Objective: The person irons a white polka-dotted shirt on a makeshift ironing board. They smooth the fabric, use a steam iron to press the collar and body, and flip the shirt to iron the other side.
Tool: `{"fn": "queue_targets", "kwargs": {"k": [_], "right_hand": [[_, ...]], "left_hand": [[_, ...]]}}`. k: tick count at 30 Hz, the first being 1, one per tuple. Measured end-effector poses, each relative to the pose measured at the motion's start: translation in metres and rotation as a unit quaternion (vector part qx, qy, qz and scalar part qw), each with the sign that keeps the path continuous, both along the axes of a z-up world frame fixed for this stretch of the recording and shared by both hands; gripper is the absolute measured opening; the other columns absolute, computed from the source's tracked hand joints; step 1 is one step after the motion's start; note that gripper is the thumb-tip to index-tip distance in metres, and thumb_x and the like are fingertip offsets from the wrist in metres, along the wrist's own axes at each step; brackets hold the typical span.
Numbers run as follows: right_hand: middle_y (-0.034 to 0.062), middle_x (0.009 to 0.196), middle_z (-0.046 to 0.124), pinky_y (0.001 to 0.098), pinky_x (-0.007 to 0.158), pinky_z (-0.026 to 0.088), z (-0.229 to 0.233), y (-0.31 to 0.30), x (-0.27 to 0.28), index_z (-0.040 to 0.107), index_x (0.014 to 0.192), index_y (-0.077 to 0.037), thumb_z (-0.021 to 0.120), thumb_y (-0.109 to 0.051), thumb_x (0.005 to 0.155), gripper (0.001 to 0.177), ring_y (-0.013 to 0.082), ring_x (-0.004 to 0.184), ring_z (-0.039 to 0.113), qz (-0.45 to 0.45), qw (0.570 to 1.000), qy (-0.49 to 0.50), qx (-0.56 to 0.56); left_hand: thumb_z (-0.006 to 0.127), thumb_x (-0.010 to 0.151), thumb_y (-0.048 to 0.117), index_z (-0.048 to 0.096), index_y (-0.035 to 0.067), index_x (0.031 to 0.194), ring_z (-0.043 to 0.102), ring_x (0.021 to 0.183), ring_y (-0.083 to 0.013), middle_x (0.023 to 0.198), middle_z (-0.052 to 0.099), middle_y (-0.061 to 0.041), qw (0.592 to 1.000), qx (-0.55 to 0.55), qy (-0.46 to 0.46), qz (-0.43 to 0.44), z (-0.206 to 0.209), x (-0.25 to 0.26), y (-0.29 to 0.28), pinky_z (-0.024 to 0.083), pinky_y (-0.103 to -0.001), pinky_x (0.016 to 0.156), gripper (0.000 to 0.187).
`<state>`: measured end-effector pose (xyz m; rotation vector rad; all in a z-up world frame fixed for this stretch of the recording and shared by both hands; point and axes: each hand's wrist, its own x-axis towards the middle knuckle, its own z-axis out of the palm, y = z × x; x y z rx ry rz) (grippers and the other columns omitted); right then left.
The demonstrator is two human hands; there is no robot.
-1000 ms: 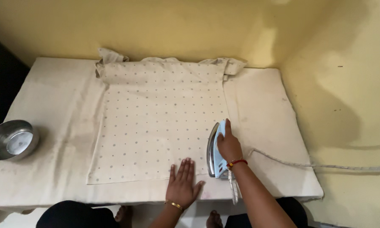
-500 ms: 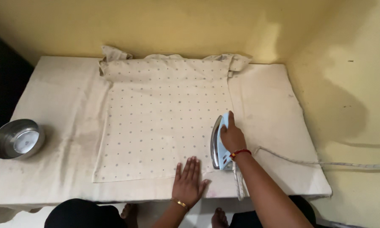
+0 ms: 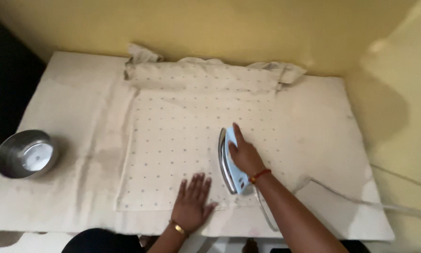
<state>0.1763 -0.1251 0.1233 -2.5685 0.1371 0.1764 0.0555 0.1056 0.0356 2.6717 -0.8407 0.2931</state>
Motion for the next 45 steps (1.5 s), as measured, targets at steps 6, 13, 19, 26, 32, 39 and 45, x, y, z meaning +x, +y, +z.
{"fn": "queue_targets", "kwargs": {"k": [6,13,19,26,32,39,45], "right_hand": [[0.0272,0.085,0.072,0.0545,0.072,0.056,-0.009,0.019,0.058,0.017,0.162,-0.024,0.052,-0.036,0.099,0.073,0.0465,0.078,0.069,-0.032,0.999,-0.028,-0.001],[0.0253,0.079,0.072,0.0509,0.069,0.055,0.011,0.019,-0.023,0.014,0.163,-0.026,0.051,-0.036,0.100,0.074,0.0419,0.072,0.069,-0.001,1.000,0.028,0.010],[0.0116,0.064,0.066,0.0364,0.058,0.052,0.043,0.032,-0.061,0.022,0.162,-0.031,0.054,-0.036,0.099,0.071,0.0184,0.050,0.057,-0.023,0.993,0.072,0.091],[0.0051,0.057,0.055,0.0306,0.051,0.049,0.046,0.104,-0.040,0.011,0.165,-0.030,0.053,-0.025,0.100,0.077,0.0124,0.049,0.050,0.024,0.988,0.048,0.146],[0.0013,0.062,0.056,0.0323,0.044,0.050,0.039,0.162,-0.030,0.004,0.164,-0.032,0.051,-0.022,0.100,0.080,0.0128,0.045,0.049,-0.075,0.951,0.147,0.260],[0.0056,0.062,0.058,0.0339,0.040,0.050,0.007,0.157,0.052,0.006,0.164,-0.029,0.051,-0.020,0.101,0.079,0.0142,0.044,0.053,-0.123,0.963,0.028,0.237],[0.0059,0.072,0.058,0.0347,0.039,0.047,-0.011,0.146,0.177,0.008,0.166,-0.018,0.050,-0.015,0.101,0.077,0.0146,0.046,0.050,-0.104,0.948,-0.039,0.297]], "left_hand": [[0.049,0.098,0.055,0.032,0.004,0.154,0.026,0.148,-0.0370,0.160,0.028,-0.023,0.997,0.004,0.081,0.013,0.018,-0.017,0.027,0.019,-0.058,0.116,0.078],[0.070,0.085,0.041,0.052,0.006,0.144,0.051,0.136,-0.0357,0.150,0.052,-0.019,0.961,0.000,0.014,0.276,0.021,0.085,0.119,0.048,-0.052,0.103,0.071],[0.077,0.085,0.047,0.068,0.007,0.121,0.069,0.099,-0.0340,0.106,0.074,-0.015,0.853,-0.142,0.252,0.435,0.044,0.114,0.176,0.056,-0.046,0.085,0.055],[0.075,0.086,0.042,0.074,0.010,0.102,0.072,0.089,-0.0303,0.099,0.076,-0.010,0.843,-0.141,0.321,0.408,0.042,0.122,0.181,0.057,-0.044,0.078,0.036],[0.076,0.083,0.032,0.068,0.012,0.113,0.074,0.089,-0.0274,0.097,0.079,-0.009,0.814,-0.226,0.364,0.393,0.035,0.128,0.193,0.057,-0.040,0.080,0.037],[0.077,0.081,0.027,0.065,0.014,0.122,0.073,0.093,-0.0268,0.101,0.077,-0.009,0.824,-0.223,0.385,0.352,0.025,0.134,0.202,0.057,-0.039,0.083,0.045],[0.075,0.083,0.029,0.073,0.010,0.108,0.071,0.087,-0.0272,0.094,0.075,-0.010,0.821,-0.172,0.421,0.346,0.032,0.135,0.203,0.056,-0.040,0.081,0.031]]}}
